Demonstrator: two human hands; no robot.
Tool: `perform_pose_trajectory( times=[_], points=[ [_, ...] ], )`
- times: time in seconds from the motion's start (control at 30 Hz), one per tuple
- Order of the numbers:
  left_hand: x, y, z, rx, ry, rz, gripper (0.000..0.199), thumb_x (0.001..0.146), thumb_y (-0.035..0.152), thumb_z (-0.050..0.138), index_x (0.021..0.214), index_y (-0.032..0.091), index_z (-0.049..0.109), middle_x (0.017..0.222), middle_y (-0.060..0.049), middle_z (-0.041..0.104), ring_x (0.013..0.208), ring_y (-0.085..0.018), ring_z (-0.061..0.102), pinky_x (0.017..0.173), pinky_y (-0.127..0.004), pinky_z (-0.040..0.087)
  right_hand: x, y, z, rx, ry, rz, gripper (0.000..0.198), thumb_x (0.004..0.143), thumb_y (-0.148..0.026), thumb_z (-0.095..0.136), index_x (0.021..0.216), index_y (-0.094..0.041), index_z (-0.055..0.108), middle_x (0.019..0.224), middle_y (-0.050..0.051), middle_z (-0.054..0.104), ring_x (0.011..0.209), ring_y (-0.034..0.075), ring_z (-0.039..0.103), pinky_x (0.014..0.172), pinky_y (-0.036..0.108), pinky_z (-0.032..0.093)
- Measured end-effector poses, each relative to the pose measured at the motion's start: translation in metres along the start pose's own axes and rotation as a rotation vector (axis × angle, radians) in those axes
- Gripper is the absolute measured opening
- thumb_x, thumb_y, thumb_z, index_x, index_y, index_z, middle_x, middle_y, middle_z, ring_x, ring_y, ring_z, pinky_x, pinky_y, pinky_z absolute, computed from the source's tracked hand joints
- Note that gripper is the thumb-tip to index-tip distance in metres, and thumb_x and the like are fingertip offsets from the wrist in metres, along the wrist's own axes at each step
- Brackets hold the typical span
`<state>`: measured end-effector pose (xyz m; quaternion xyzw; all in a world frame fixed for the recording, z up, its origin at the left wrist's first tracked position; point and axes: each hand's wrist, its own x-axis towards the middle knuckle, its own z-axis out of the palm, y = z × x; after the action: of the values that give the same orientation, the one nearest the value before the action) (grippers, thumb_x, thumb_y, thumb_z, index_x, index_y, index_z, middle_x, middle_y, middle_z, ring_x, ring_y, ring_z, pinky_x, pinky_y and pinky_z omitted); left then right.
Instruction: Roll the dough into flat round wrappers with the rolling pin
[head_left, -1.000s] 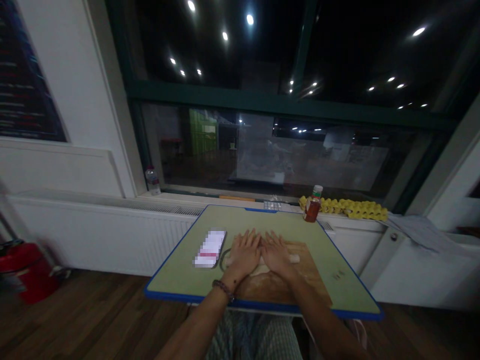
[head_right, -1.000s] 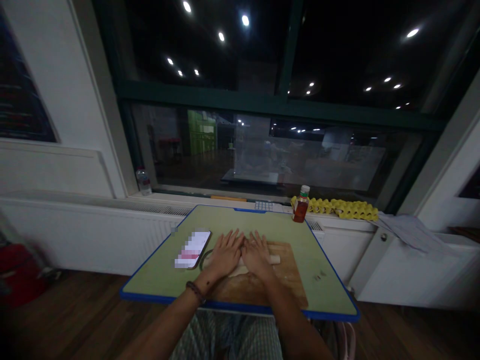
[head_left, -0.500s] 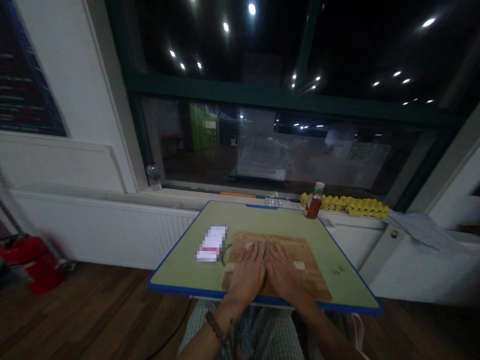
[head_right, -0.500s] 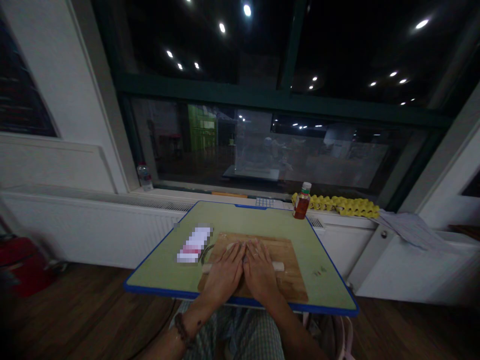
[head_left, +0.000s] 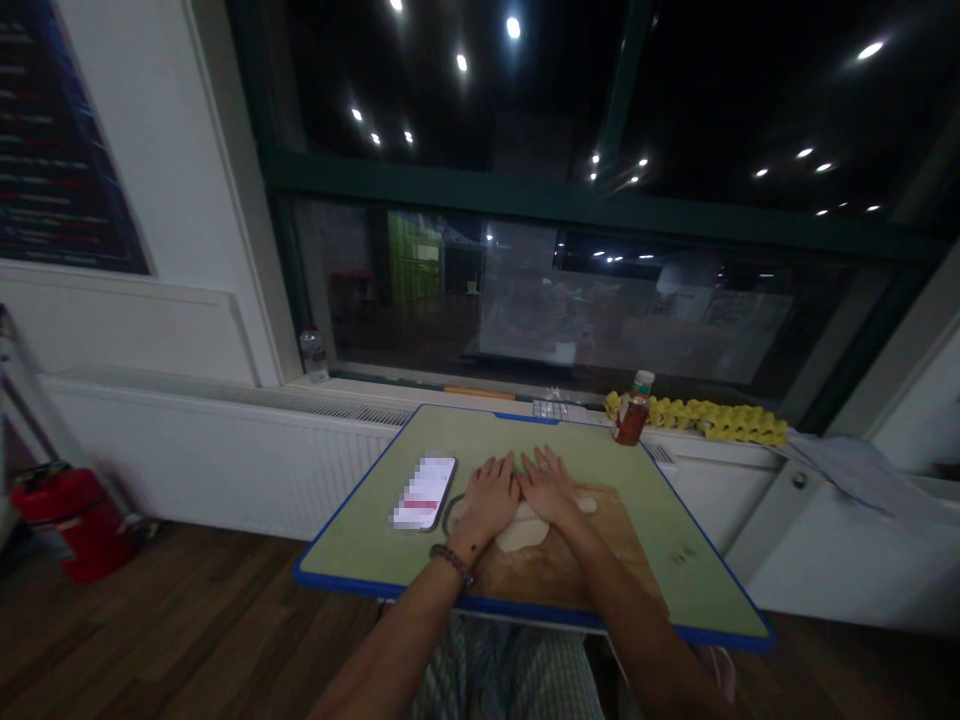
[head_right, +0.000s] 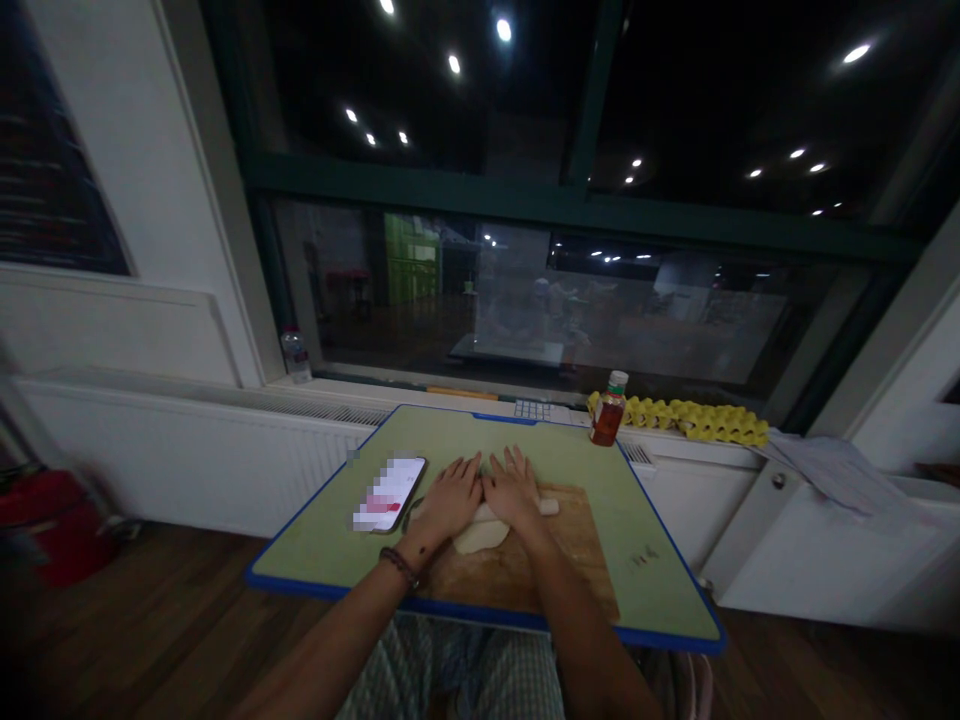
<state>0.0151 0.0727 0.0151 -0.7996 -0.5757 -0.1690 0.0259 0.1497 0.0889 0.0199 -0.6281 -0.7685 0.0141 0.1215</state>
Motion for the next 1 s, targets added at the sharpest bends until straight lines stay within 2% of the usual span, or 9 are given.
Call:
perform_pose_trajectory(
  times=[0.1,0.2,0.3,0.4,0.63,0.73,0.8,0.87,1.0],
  points=[
    [0.008,-0.006,-0.002,-0.058,0.023,-0.026,0.049,0.095,0.028,0.033,0.140,0.010,0.043,0.140,-0.014,0.053,0.131,-0.024,0.044,0.108,-0.040,0.034,0.004,0.005,-0.002,0.071,0.157,-0.067,0.050,0.095,-0.033,0.035,0.138,-0.013,0.049,0.148,0.011,0.042,0.142,0.023,0.022,0.116,0.039,0.018],
    [0.016,-0.013,-0.005,-0.080,0.058,-0.052,0.046,0.094,0.028,0.035,0.135,0.011,0.048,0.133,-0.014,0.058,0.124,-0.022,0.050,0.103,-0.036,0.038,-0.002,0.016,-0.005,0.106,0.287,-0.278,0.043,0.095,-0.029,0.038,0.133,-0.018,0.054,0.141,0.008,0.051,0.134,0.019,0.034,0.113,0.037,0.025],
    [0.024,-0.018,-0.008,-0.086,0.101,-0.087,0.041,0.095,0.027,0.034,0.127,0.010,0.055,0.124,-0.014,0.063,0.115,-0.023,0.057,0.097,-0.034,0.043,-0.013,0.028,-0.008,0.072,0.264,-0.456,0.038,0.098,-0.034,0.040,0.130,-0.024,0.056,0.135,0.005,0.056,0.126,0.018,0.043,0.110,0.036,0.029],
    [0.028,-0.019,-0.014,-0.094,0.147,-0.090,0.037,0.096,0.027,0.033,0.117,0.013,0.059,0.117,-0.012,0.066,0.110,-0.022,0.059,0.095,-0.034,0.043,-0.021,0.038,-0.012,0.040,0.195,-0.493,0.035,0.095,-0.042,0.047,0.124,-0.028,0.060,0.131,0.002,0.059,0.121,0.019,0.046,0.107,0.035,0.031],
    [0.008,-0.013,-0.030,-0.172,0.352,0.086,0.033,0.097,0.024,0.032,0.114,0.023,0.059,0.124,-0.004,0.062,0.120,-0.019,0.049,0.104,-0.038,0.032,-0.018,0.038,-0.010,0.002,0.124,-0.425,0.029,0.093,-0.045,0.052,0.108,-0.025,0.068,0.112,0.002,0.065,0.109,0.019,0.053,0.099,0.031,0.037],
    [-0.008,-0.019,-0.036,-0.202,0.451,0.026,0.032,0.098,0.029,0.034,0.116,0.031,0.060,0.131,0.000,0.058,0.128,-0.022,0.040,0.105,-0.045,0.028,-0.015,0.038,-0.003,-0.035,0.160,-0.310,0.030,0.097,-0.041,0.045,0.105,-0.021,0.066,0.112,0.006,0.064,0.108,0.021,0.056,0.095,0.031,0.039],
    [-0.017,-0.027,-0.038,-0.227,0.506,-0.072,0.033,0.098,0.030,0.032,0.117,0.031,0.059,0.134,0.000,0.056,0.128,-0.024,0.040,0.103,-0.047,0.029,-0.014,0.040,0.001,-0.043,0.206,-0.206,0.030,0.099,-0.039,0.041,0.105,-0.019,0.063,0.111,0.007,0.063,0.102,0.021,0.059,0.089,0.029,0.042],
    [-0.024,-0.034,-0.036,-0.247,0.462,-0.134,0.035,0.097,0.030,0.031,0.117,0.029,0.059,0.134,-0.002,0.055,0.125,-0.023,0.042,0.102,-0.047,0.031,-0.014,0.041,0.001,-0.024,0.238,-0.112,0.030,0.100,-0.038,0.037,0.106,-0.019,0.059,0.110,0.006,0.063,0.093,0.019,0.063,0.080,0.028,0.044],
    [-0.033,-0.034,-0.028,-0.219,0.087,-0.025,0.038,0.096,0.038,0.032,0.121,0.026,0.058,0.136,-0.005,0.054,0.128,-0.023,0.042,0.106,-0.045,0.031,-0.017,0.038,-0.007,0.007,0.264,0.030,0.026,0.101,-0.035,0.033,0.108,-0.021,0.054,0.109,0.005,0.063,0.085,0.017,0.066,0.068,0.026,0.042]
  ],
)
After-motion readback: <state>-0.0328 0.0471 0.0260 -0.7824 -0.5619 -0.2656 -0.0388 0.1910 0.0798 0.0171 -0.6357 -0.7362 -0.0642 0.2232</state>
